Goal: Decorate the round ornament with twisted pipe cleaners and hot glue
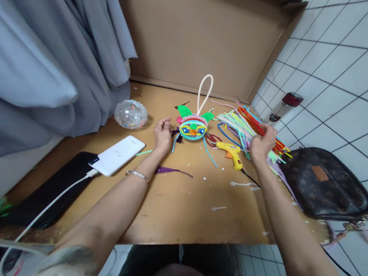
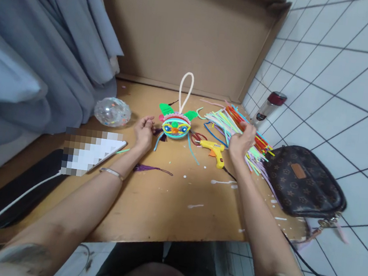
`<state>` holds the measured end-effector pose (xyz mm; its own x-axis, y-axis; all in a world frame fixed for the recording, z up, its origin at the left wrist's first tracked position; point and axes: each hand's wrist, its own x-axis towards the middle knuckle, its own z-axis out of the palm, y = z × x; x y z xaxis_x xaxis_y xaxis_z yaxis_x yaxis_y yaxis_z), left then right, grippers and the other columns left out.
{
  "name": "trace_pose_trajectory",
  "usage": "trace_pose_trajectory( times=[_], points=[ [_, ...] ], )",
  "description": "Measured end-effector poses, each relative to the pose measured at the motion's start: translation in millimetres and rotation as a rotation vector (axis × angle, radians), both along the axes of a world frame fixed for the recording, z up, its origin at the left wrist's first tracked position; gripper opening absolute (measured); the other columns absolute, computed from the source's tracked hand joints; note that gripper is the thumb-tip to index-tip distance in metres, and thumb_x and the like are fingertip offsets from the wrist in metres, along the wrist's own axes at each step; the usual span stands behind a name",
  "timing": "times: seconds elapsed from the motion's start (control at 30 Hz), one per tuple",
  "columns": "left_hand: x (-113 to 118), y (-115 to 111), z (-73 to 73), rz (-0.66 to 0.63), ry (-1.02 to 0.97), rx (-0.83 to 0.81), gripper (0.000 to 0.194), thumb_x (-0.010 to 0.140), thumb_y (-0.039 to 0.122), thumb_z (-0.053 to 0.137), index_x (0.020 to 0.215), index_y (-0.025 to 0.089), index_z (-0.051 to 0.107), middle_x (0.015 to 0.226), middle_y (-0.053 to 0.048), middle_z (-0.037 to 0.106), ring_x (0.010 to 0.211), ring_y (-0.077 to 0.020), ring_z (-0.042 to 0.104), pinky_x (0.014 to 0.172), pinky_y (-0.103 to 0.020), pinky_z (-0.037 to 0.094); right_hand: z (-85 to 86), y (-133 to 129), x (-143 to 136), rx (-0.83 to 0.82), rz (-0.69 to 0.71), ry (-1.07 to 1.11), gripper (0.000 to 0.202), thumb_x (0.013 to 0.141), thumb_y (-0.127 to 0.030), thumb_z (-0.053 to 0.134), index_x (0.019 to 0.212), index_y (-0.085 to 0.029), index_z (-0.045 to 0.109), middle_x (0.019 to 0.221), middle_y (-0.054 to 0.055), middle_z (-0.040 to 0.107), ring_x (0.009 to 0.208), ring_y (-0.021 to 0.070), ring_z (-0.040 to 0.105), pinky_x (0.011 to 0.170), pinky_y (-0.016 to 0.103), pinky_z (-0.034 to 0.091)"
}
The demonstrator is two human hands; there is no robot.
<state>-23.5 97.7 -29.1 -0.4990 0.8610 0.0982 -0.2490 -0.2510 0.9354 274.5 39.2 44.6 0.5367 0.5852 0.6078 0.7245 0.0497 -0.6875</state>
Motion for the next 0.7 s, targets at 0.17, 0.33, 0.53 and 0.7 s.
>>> trace_pose_trajectory(
  times=[0.17,0.33,0.53,0.7],
  points=[
    [1,-2,1.3,0.01,-0.026,0.021,0.009,0.084,0.024,0.059,0.089,0.021,0.066,0.072,0.002,0.059,0.054,-0.0083,0.05,0.051,-0.02,0.04,18.2,18,46,-0.176,-0.379,0.048,0.046,0.076,-0.005,0.042,0.112,-0.019,0.065,0.124,0.016,0.058,0.125,0.0324,0.054,0.11,0.06,0.036],
    [1,0,-0.9,0.047,-0.002,0.051,0.01,0.085,0.025,0.058,0.089,0.02,0.066,0.074,0.002,0.058,0.054,-0.0085,0.051,0.052,-0.021,0.038,24.5,15,79,-0.425,-0.397,-0.059,0.04,0.088,-0.009,0.041,0.116,-0.017,0.068,0.118,0.018,0.063,0.121,0.0325,0.058,0.105,0.056,0.039],
    [-2,4,-3.8,0.043,0.024,0.038,0.014,0.085,0.027,0.058,0.092,0.017,0.066,0.075,0.002,0.059,0.055,-0.0078,0.05,0.054,-0.021,0.038,29.9,7,87,-0.864,-0.286,-0.186,0.03,0.098,-0.025,0.045,0.114,-0.015,0.069,0.122,0.021,0.067,0.122,0.0338,0.061,0.107,0.055,0.038],
    [-2,2,-2.5,0.043,0.02,0.04,0.014,0.085,0.023,0.057,0.091,0.017,0.067,0.073,0.002,0.058,0.054,-0.0073,0.049,0.052,-0.02,0.036,25.8,7,96,-0.922,-0.252,-0.159,0.018,0.083,-0.035,0.069,0.09,-0.018,0.069,0.096,0.011,0.071,0.106,0.0311,0.065,0.101,0.052,0.043]
  ],
)
